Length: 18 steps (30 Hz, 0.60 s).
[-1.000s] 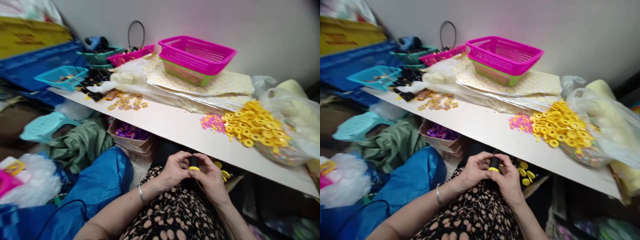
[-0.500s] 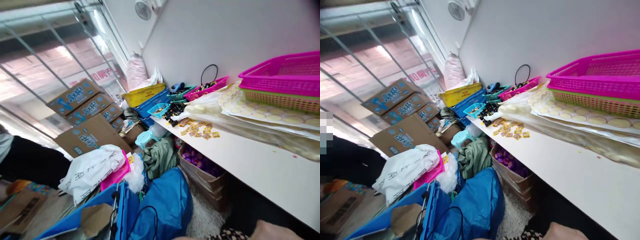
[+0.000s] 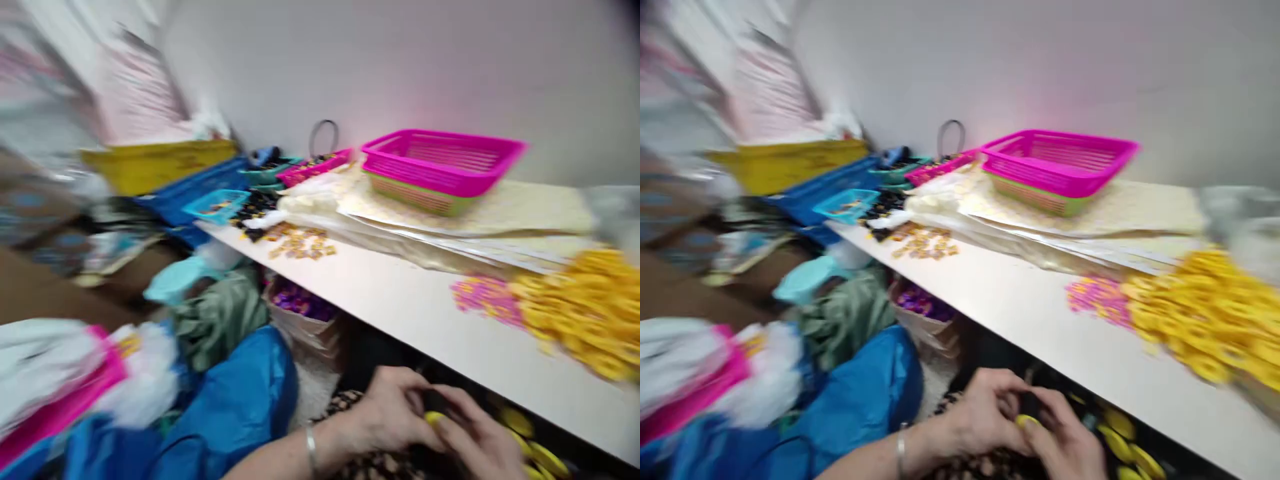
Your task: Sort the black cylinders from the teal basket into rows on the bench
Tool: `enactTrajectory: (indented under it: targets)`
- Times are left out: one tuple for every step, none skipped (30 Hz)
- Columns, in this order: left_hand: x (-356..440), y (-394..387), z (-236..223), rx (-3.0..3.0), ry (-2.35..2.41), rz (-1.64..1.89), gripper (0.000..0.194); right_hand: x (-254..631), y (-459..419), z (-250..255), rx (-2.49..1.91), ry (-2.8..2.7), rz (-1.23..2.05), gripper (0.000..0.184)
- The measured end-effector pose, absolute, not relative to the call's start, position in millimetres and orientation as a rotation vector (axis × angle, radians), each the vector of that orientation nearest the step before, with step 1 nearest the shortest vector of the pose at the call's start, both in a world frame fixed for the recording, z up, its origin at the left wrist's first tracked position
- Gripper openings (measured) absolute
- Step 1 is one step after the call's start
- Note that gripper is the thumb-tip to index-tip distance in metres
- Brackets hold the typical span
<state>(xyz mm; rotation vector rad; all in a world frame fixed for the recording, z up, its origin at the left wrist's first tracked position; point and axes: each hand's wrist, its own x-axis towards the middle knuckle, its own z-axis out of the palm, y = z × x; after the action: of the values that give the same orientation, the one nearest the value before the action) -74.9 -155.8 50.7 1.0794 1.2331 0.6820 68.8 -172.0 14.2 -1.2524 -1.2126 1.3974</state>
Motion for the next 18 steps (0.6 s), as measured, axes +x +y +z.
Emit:
enactTrajectory:
  targets:
    - [-73.6, -149.7, 51.4, 1.139, 1.243, 0.726, 0.048, 73.0, -170.4, 18.7, -1.198, -1.124, 1.44, 0.033]
    - [-71.9, -142.1, 51.1, 1.189, 1.208, 0.724, 0.041, 75.3, -167.8, 22.4, -1.162, -1.043, 1.458, 0.032]
    - [-69.7, -133.9, 50.4, 1.194, 1.181, 0.719, 0.034, 76.7, -164.6, 25.4, -1.151, -0.998, 1.486, 0.032]
    - [-67.0, -125.7, 49.6, 1.19, 1.149, 0.702, 0.03, 78.0, -161.6, 27.9, -1.152, -0.988, 1.497, 0.032]
    - [-63.9, -118.3, 49.2, 1.166, 1.12, 0.679, 0.027, 79.6, -159.3, 30.5, -1.167, -1.0, 1.494, 0.033]
    - [-60.5, -111.8, 49.2, 1.125, 1.098, 0.667, 0.025, 81.7, -158.0, 33.1, -1.196, -1.039, 1.466, 0.036]
    - [-57.1, -106.4, 49.6, 1.078, 1.074, 0.658, 0.023, 84.1, -157.8, 35.8, -1.234, -1.108, 1.409, 0.044]
    - [-53.7, -102.2, 50.3, 1.027, 1.05, 0.648, 0.022, 86.7, -158.3, 38.3, -1.274, -1.198, 1.324, 0.054]
    - [-50.1, -99.0, 51.0, 0.979, 1.034, 0.634, 0.022, 89.2, -159.3, 40.1, -1.311, -1.303, 1.225, 0.065]
    - [-46.5, -96.9, 51.6, 0.941, 1.028, 0.615, 0.023, 91.6, -160.4, 41.0, -1.338, -1.411, 1.121, 0.07]
    - [-42.9, -95.4, 51.8, 0.922, 1.023, 0.587, 0.025, 94.0, -161.6, 40.7, -1.352, -1.509, 1.017, 0.068]
    - [-39.3, -94.2, 51.6, 0.927, 1.01, 0.545, 0.028, 96.5, -162.8, 38.9, -1.354, -1.587, 0.925, 0.058]
    - [-36.1, -92.6, 50.9, 0.961, 0.987, 0.496, 0.03, 99.6, -164.1, 35.6, -1.36, -1.631, 0.848, 0.046]
    - [-33.8, -89.7, 49.7, 1.017, 0.948, 0.445, 0.032, 103.7, -165.7, 30.9, -1.387, -1.638, 0.776, 0.036]
    - [-32.8, -84.7, 48.0, 1.091, 0.899, 0.4, 0.032, 108.9, -167.6, 25.0, -1.435, -1.621, 0.707, 0.03]
    - [-33.7, -76.8, 45.7, 1.186, 0.871, 0.385, 0.032, 115.5, -169.9, 17.9, -1.504, -1.599, 0.634, 0.028]
    - [-37.0, -65.5, 43.1, 1.305, 0.905, 0.418, 0.032, 123.3, -172.4, 10.0, -1.595, -1.572, 0.549, 0.029]
    - [-42.7, -50.7, 40.3, 1.434, 1.009, 0.501, 0.03, 132.0, -174.8, 1.5, -1.689, -1.56, 0.445, 0.032]
